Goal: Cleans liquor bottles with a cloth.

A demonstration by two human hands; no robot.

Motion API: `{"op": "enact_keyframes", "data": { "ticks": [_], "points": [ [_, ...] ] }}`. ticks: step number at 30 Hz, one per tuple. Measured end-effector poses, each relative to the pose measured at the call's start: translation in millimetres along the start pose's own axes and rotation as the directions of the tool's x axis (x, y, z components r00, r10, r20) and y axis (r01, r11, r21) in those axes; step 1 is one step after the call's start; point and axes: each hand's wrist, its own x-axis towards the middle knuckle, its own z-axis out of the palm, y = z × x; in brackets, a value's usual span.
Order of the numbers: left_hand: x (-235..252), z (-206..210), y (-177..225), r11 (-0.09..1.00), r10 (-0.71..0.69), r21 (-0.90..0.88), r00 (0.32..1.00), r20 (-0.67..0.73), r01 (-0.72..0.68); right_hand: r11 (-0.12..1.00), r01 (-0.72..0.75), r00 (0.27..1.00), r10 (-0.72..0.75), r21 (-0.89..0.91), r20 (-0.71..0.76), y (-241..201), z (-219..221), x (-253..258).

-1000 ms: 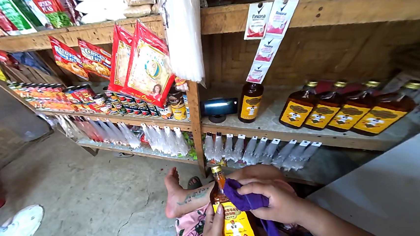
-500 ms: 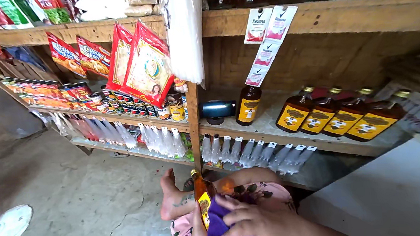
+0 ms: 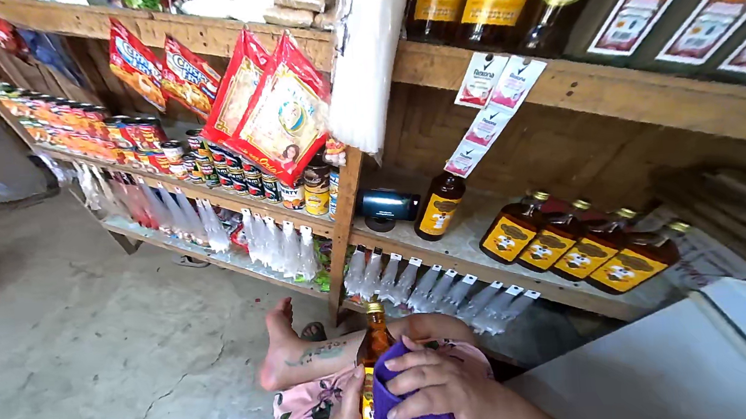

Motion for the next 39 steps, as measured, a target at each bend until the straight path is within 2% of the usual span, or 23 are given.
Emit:
{"op": "enact_keyframes", "data": {
  "ticks": [4,6,13,20,31,36,39],
  "points": [
    [-2,1,1,0.999,-0.021,0.043,1.000,0.013,0.020,0.984,-0.145,0.978,0.158,0.101,-0.134,9,2,0],
    [-2,-1,0,0.998,-0.011,0.056,1.000,0.021,0.010,0.973,-0.157,0.968,0.185,0.167,-0.168,10,4,1],
    [-3,0,1,1.000,0.001,0.027,1.000,0.025,-0.002,0.965,-0.129,0.977,0.162,0.230,-0.135,5,4,2],
    [2,-3,-1,1.000,0.010,0.018,0.998,0.061,-0.011,0.979,-0.108,0.990,0.122,0.172,-0.074,1,2,4],
    [2,-3,0,0.999,-0.028,-0.021,1.000,0.012,0.028,0.989,-0.095,0.995,0.092,0.114,0.033,-8,3,6],
    [0,-3,7,0.996,-0.042,0.075,0.999,0.015,0.041,0.989,-0.074,0.996,0.067,0.126,0.060,-11,5,8],
    [1,-1,5,1.000,-0.025,0.015,0.999,-0.037,0.026,0.987,-0.061,0.995,0.047,0.150,0.094,-12,5,8]
  ]
}}
